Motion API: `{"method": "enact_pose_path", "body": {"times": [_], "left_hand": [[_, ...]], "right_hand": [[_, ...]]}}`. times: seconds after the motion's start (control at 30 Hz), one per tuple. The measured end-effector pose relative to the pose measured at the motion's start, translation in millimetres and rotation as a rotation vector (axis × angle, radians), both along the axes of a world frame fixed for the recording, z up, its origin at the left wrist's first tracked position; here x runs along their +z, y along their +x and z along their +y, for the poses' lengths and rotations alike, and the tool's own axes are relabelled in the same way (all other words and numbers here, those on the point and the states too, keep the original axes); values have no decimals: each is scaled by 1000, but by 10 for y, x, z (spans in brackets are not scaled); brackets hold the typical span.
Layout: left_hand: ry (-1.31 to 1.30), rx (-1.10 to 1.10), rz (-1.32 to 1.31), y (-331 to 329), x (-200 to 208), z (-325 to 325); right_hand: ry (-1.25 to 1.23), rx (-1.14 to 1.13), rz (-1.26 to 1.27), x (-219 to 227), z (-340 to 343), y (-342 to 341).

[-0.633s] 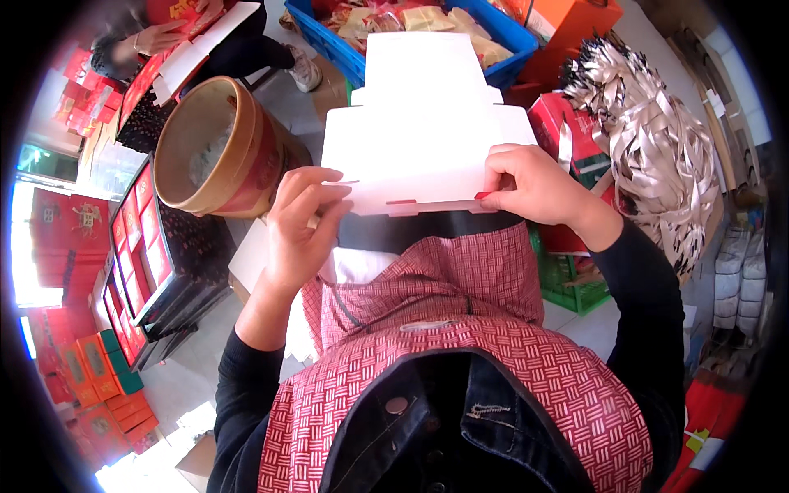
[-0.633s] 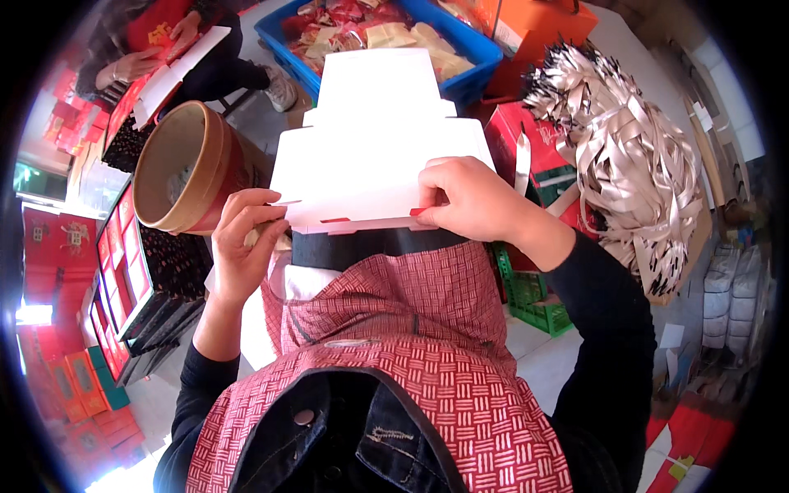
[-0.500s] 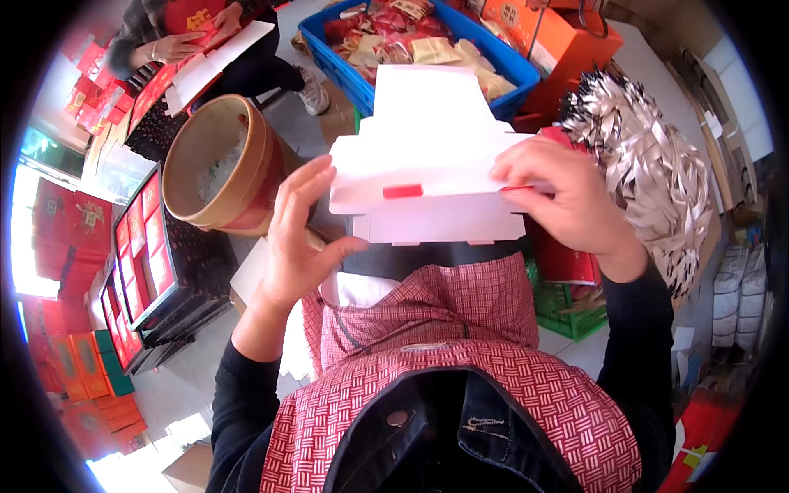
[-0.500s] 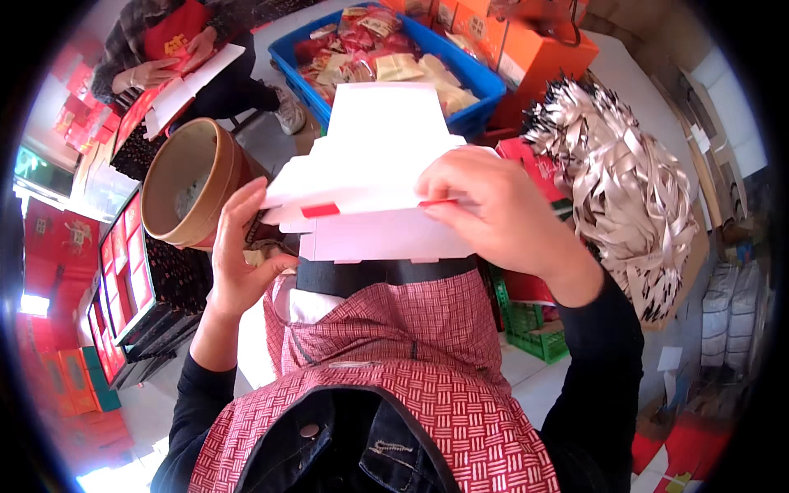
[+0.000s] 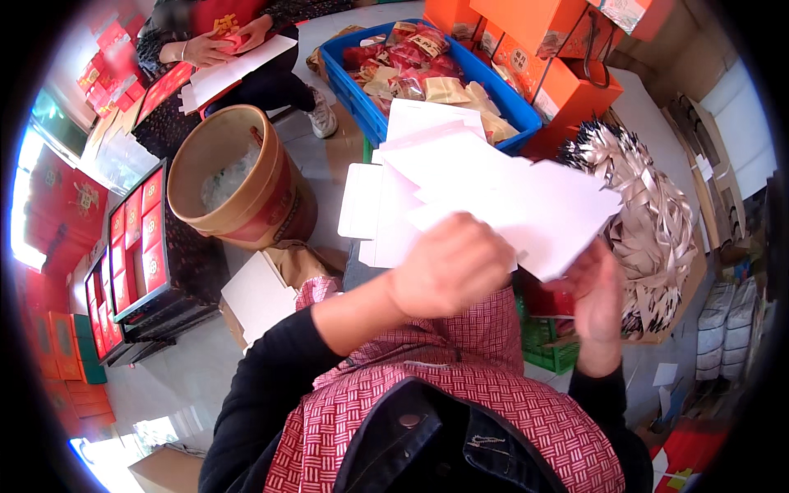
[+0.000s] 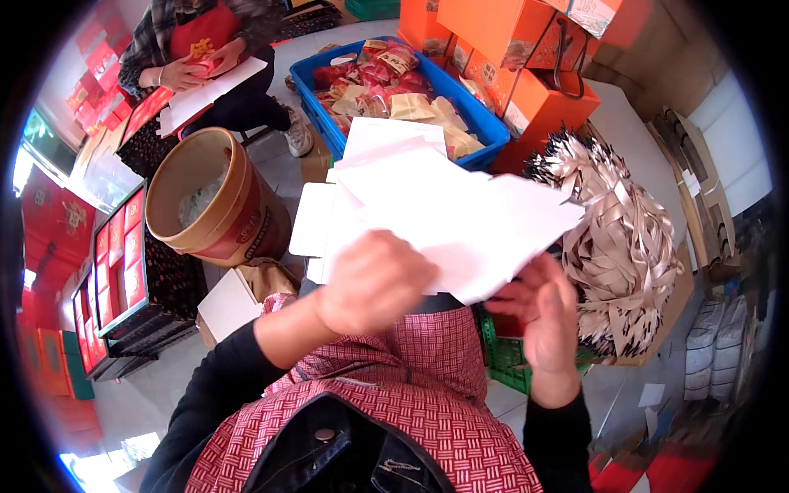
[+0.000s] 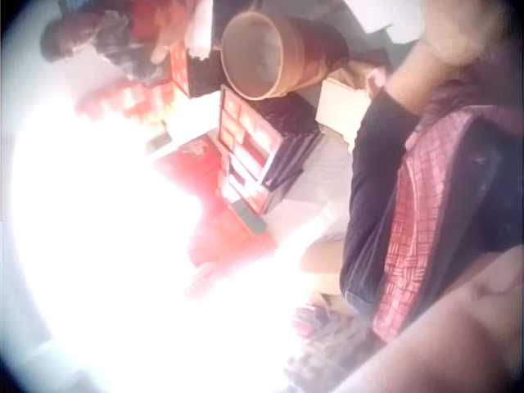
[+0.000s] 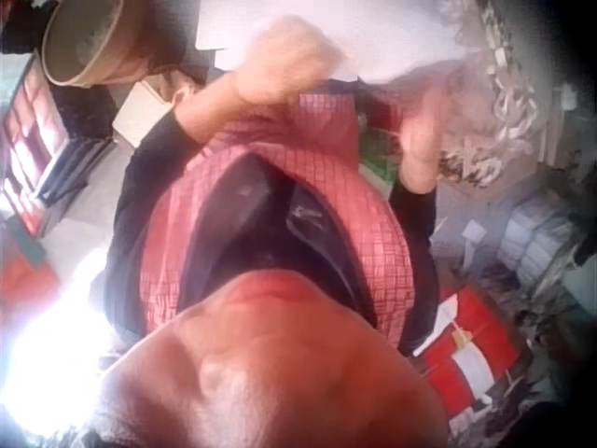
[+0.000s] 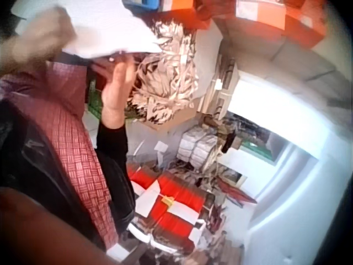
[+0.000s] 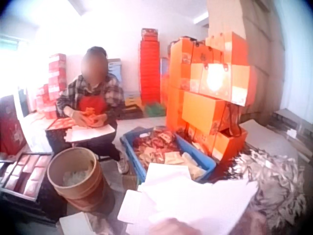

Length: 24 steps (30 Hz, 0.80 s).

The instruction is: The person folds flat white cardboard pieces into small boxes and inserts red decorative inserts with gold patterns. They then place the completed boxes into a larger black tray. The process is repeated multiple times.

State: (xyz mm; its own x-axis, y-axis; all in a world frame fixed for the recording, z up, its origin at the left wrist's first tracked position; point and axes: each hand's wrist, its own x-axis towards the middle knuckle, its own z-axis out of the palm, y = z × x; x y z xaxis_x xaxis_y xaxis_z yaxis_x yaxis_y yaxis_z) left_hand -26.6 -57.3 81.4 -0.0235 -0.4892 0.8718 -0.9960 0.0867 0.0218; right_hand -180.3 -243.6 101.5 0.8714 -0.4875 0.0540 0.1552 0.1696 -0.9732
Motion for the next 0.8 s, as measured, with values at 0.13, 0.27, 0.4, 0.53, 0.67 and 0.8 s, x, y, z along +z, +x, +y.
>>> {"method": "enact_pose_path", "body": {"times": [0.13, 0.27, 0.4, 0.53, 0.67, 0.8], "left_hand": [[149, -291, -62, -301, -92, -183], [-44, 18, 241, 202, -256, 511], [-72, 465, 1049, 1032, -592, 1237], [224, 386, 1096, 1039, -668, 1080], [376, 94, 916, 1233, -559, 1060], [447, -91, 802, 1163, -246, 1177]], "right_hand": [[62, -175, 152, -220, -105, 260], [84, -63, 191, -173, -837, 149], [196, 173, 135, -95, -1290, 98], [0, 297, 41, -124, -1139, 463], [-162, 466, 320, -186, -1504, 843], [-254, 581, 331, -133, -1455, 1163]]}}
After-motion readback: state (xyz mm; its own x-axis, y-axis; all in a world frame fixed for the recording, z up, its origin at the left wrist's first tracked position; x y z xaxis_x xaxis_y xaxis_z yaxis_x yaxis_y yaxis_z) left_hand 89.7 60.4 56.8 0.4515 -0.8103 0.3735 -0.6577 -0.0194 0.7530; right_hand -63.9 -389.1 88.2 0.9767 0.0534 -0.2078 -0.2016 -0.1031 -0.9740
